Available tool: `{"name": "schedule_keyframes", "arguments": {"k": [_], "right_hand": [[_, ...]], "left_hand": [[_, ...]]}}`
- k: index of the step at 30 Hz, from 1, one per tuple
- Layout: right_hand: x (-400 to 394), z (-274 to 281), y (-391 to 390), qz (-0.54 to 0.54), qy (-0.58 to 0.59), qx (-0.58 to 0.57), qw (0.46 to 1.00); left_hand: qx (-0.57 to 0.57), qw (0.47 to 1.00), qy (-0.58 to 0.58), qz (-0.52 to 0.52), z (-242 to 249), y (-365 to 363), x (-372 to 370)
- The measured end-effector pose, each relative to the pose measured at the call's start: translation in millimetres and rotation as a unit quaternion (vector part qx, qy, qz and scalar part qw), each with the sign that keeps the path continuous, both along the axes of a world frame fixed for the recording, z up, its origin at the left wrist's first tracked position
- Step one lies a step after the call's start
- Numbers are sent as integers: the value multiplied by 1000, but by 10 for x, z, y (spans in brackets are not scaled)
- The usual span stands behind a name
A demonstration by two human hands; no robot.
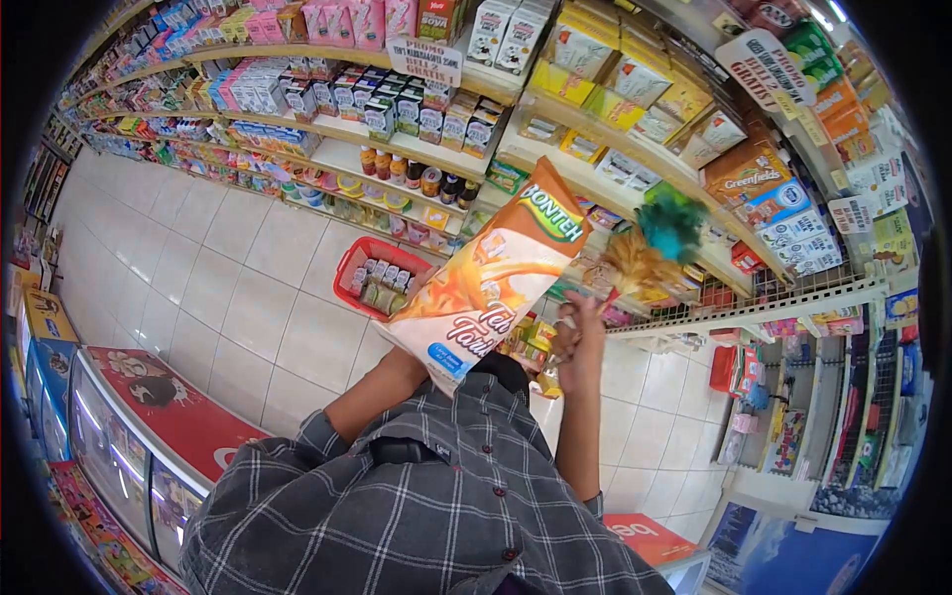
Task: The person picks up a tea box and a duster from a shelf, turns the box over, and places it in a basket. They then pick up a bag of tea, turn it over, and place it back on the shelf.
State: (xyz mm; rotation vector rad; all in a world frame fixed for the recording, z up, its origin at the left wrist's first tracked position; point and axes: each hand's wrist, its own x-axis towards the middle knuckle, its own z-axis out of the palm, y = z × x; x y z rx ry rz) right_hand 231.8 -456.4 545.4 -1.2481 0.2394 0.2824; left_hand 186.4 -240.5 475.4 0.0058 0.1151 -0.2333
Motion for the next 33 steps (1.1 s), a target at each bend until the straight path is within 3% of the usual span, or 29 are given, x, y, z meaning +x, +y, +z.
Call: {"name": "schedule_keyframes", "arguments": {"k": [3,6,8,9,10,12,14,15,18,19,20,22,24,26,27,30,33], "right_hand": [[-279,-116,485,115,53,136,983],[-306,-173,867,84,21,62,994],[-272,-132,1015,10,35,167,985],[-240,51,1064,-1,6,166,986],[-211,209,1084,-12,-22,163,986],[-142,331,1099,27,-81,70,994],[-74,345,1179,55,-144,-49,987],[-68,304,1208,77,-119,-40,989],[-143,416,1297,228,-101,40,968],[-185,459,1340,253,-141,14,957],[-200,462,1306,238,-141,-24,961],[-209,478,1092,201,-139,-100,964],[-200,433,894,129,-226,-200,945],[-221,330,611,101,-210,-231,945],[-262,360,571,118,-205,-229,944],[-375,551,670,286,-233,-371,852],[-154,257,551,214,-289,-415,836]], "left_hand": [[16,1000,5,-14,-50,204,5],[129,991,-24,-39,215,433,-55],[216,973,-67,-54,490,547,-16],[257,957,-124,-42,508,573,86],[338,924,-169,-54,467,639,183],[377,919,-92,-63,507,684,252],[381,923,-50,-2,599,555,302],[381,924,-26,31,621,523,322],[224,967,-24,-122,526,784,304],[27,983,-138,-122,86,751,391],[-165,942,-240,-165,-348,719,480],[17,996,-82,-34,177,732,186],[13,998,-48,-33,208,881,178],[-4,998,-45,-43,228,982,172],[-10,998,-44,-47,212,1006,174],[-30,997,-41,-53,152,1020,204],[-49,996,-48,-65,213,1007,259]]}}
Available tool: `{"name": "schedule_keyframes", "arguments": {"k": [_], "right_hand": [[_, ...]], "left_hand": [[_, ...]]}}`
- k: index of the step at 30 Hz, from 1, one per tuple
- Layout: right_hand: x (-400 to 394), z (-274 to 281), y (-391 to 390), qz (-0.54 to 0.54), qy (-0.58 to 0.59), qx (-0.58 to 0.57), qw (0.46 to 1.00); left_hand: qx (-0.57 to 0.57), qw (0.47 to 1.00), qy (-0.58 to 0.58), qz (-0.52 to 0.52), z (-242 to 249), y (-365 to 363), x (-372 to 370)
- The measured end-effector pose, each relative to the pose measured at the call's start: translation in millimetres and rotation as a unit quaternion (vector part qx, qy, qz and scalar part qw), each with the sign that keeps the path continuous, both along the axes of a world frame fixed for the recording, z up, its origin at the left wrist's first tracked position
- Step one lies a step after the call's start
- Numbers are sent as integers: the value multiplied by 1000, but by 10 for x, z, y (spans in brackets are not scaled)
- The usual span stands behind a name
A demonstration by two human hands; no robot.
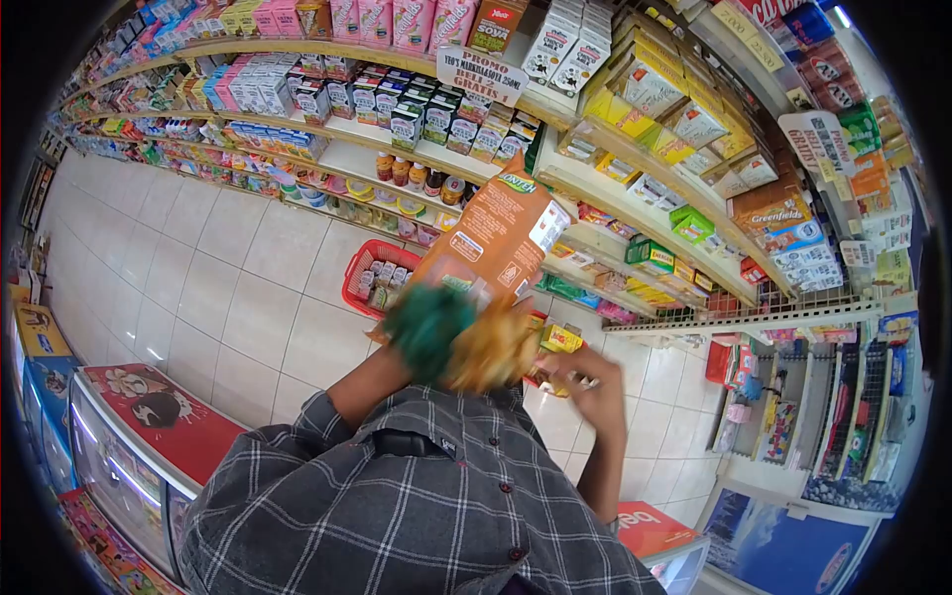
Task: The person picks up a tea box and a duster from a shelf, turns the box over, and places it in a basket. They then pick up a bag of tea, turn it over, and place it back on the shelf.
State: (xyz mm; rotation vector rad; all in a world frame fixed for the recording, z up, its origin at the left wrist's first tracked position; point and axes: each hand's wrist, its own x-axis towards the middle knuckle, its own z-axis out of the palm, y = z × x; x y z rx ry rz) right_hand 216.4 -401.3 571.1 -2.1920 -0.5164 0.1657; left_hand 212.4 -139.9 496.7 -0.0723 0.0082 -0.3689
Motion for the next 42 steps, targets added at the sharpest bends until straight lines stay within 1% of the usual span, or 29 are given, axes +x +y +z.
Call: {"name": "schedule_keyframes", "arguments": {"k": [1,3,5,8,9,10,11,12,13,15,16,17,18,21,22,24,25,26,27,28,31,33,35,38,41,42], "right_hand": [[117,-99,-136,-29,-26,-5,999],[433,-11,-227,-229,-43,30,972],[577,78,-342,-310,-111,103,939],[284,242,-211,-281,-19,105,954],[128,201,-168,-187,3,92,978],[10,158,-85,-53,26,96,994],[-115,98,17,27,66,90,993],[-174,337,312,107,52,24,993],[-171,283,369,119,49,-3,992],[45,91,248,49,43,15,998],[231,-36,94,-34,32,-18,999],[396,-114,40,-116,-14,31,993],[536,-76,28,-169,-36,79,982],[691,-11,-86,-292,-95,114,945],[646,36,-39,-276,-59,129,950],[381,111,35,-244,17,156,957],[241,47,78,-172,14,133,976],[155,-76,90,-46,11,112,993],[30,181,376,77,29,53,995],[-31,297,621,144,30,20,989],[308,91,584,85,-6,-57,995],[573,82,548,-92,-10,35,995],[741,68,392,-216,-89,43,971],[670,87,296,-249,-95,153,952],[297,88,333,-202,-16,128,971],[172,72,366,-84,-7,138,987]], "left_hand": [[-7,1000,-3,-6,43,-7,20],[-25,1000,-6,-18,146,-55,77],[-34,999,-10,-17,259,-84,109],[5,1000,-20,-5,333,-54,67],[151,986,-77,-6,274,-39,50],[97,993,-61,-10,257,-23,43],[46,998,-46,-10,244,-29,49],[20,999,-38,-12,218,-13,56],[5,999,-33,-12,205,1,61],[-21,999,-28,-11,181,20,62],[-30,999,-23,-12,170,36,54],[-37,999,-21,-13,172,38,42],[-45,999,-18,-12,179,49,43],[-65,998,-17,-1,184,91,15],[-83,997,-6,1,154,105,10],[-73,997,-15,14,116,174,-46],[-68,997,-17,20,94,202,-77],[-65,997,-16,25,68,220,-101],[-60,998,-16,28,56,241,-112],[-58,998,-15,28,65,259,-128],[-54,998,-11,27,109,266,-120],[-57,998,-12,24,166,246,-99],[-57,998,-15,26,216,234,-88],[-47,997,-56,34,170,235,-78],[-31,997,-62,33,172,259,-77],[-30,997,-62,33,171,262,-71]]}}
